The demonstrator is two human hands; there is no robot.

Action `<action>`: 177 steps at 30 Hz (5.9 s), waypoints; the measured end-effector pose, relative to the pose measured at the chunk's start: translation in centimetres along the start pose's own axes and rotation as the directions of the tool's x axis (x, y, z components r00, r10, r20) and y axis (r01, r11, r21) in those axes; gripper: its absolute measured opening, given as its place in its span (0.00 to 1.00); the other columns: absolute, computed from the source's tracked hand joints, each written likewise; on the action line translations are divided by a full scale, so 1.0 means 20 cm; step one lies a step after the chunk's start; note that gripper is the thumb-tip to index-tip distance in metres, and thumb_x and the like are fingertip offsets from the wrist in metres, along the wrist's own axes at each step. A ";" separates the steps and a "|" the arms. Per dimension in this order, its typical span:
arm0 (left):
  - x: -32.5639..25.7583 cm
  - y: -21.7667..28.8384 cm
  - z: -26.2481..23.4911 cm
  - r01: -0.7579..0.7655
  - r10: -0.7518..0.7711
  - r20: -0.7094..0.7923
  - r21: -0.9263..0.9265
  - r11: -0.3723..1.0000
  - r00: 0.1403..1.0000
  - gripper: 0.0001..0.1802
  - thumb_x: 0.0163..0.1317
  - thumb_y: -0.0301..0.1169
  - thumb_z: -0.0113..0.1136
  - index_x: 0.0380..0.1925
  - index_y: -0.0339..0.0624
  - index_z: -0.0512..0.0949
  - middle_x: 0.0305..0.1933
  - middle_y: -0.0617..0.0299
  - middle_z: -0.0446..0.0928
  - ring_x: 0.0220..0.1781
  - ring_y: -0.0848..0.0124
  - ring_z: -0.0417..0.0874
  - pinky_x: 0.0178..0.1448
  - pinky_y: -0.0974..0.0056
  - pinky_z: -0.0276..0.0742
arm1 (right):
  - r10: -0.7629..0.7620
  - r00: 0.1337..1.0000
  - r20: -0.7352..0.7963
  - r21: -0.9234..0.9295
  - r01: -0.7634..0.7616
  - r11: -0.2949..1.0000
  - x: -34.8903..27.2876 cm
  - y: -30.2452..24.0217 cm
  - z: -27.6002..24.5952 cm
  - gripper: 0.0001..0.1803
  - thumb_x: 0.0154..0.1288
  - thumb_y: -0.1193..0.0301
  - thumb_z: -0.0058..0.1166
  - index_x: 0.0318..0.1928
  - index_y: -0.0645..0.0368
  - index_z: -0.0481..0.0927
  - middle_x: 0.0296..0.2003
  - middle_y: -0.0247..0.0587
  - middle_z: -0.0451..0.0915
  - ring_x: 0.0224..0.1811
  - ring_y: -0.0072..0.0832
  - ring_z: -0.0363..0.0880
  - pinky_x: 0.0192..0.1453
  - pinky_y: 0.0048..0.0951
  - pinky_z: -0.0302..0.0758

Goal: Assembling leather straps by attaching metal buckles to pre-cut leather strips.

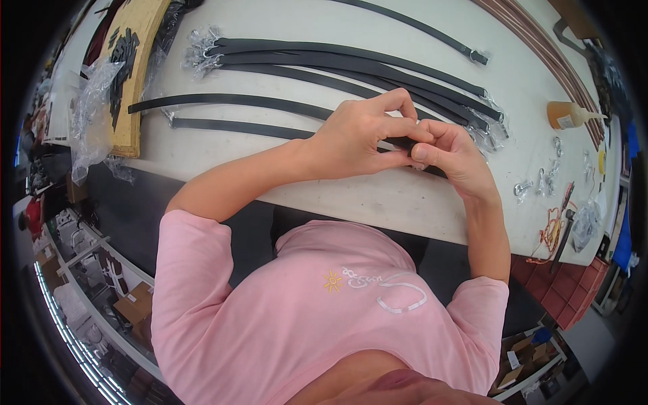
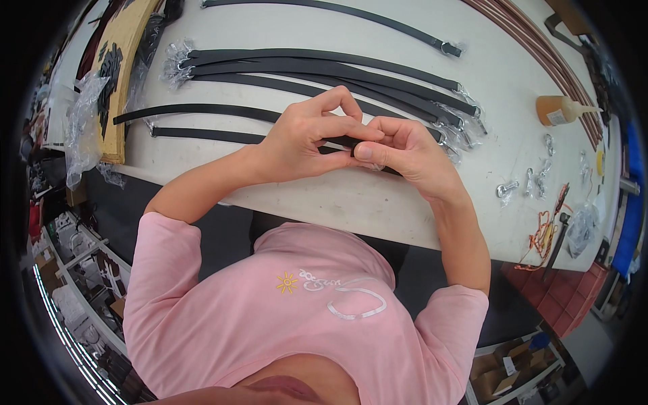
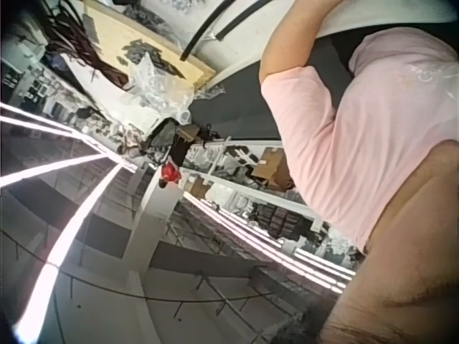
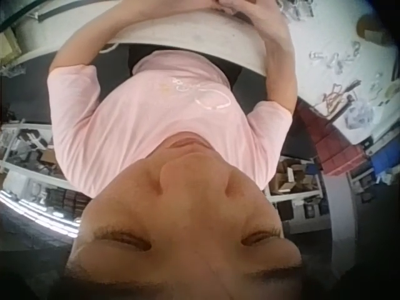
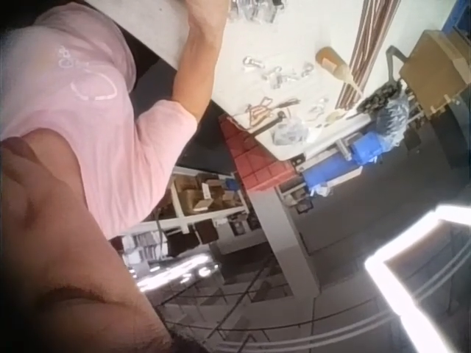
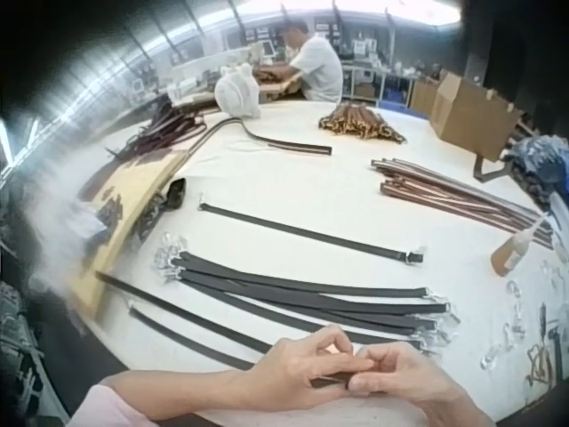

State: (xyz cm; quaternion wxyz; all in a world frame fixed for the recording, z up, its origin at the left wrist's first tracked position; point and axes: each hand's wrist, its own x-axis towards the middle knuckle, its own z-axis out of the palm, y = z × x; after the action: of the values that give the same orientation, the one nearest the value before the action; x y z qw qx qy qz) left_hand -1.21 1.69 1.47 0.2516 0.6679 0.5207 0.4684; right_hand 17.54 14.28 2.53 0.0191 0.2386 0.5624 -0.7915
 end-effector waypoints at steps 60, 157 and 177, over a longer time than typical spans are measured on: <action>0.01 -0.11 -0.02 -0.108 0.087 0.075 0.353 0.929 0.993 0.14 0.58 0.27 0.71 0.46 0.43 0.84 0.34 0.62 0.81 0.32 0.66 0.83 0.31 0.65 0.76 | 0.019 0.976 -0.215 -0.102 -0.042 0.994 0.03 0.02 -0.01 0.13 0.71 0.65 0.63 0.47 0.62 0.83 0.34 0.34 0.85 0.35 0.16 0.81 0.45 0.19 0.79; 0.01 -0.13 0.00 0.043 -0.046 0.060 0.051 0.998 0.997 0.13 0.59 0.26 0.73 0.44 0.37 0.85 0.32 0.62 0.82 0.30 0.76 0.77 0.31 0.72 0.70 | -0.097 0.991 -0.091 -0.151 0.083 0.985 0.04 0.05 -0.06 0.11 0.71 0.64 0.60 0.36 0.58 0.79 0.26 0.28 0.78 0.30 0.15 0.75 0.37 0.20 0.74; 0.01 -0.13 -0.03 0.120 -0.114 0.104 -0.049 0.992 0.988 0.12 0.59 0.27 0.74 0.42 0.35 0.85 0.34 0.61 0.83 0.32 0.75 0.80 0.36 0.71 0.74 | 0.047 0.999 -0.012 -0.064 -0.047 0.997 0.00 -0.02 -0.08 0.13 0.70 0.61 0.63 0.39 0.57 0.79 0.28 0.26 0.79 0.30 0.15 0.77 0.36 0.17 0.70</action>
State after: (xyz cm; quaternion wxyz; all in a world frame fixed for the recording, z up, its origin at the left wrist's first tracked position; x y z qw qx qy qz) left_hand -2.97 2.72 -0.30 0.3230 0.6519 0.5325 0.4326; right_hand 17.87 15.83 2.52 0.0424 0.2552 0.5817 -0.7711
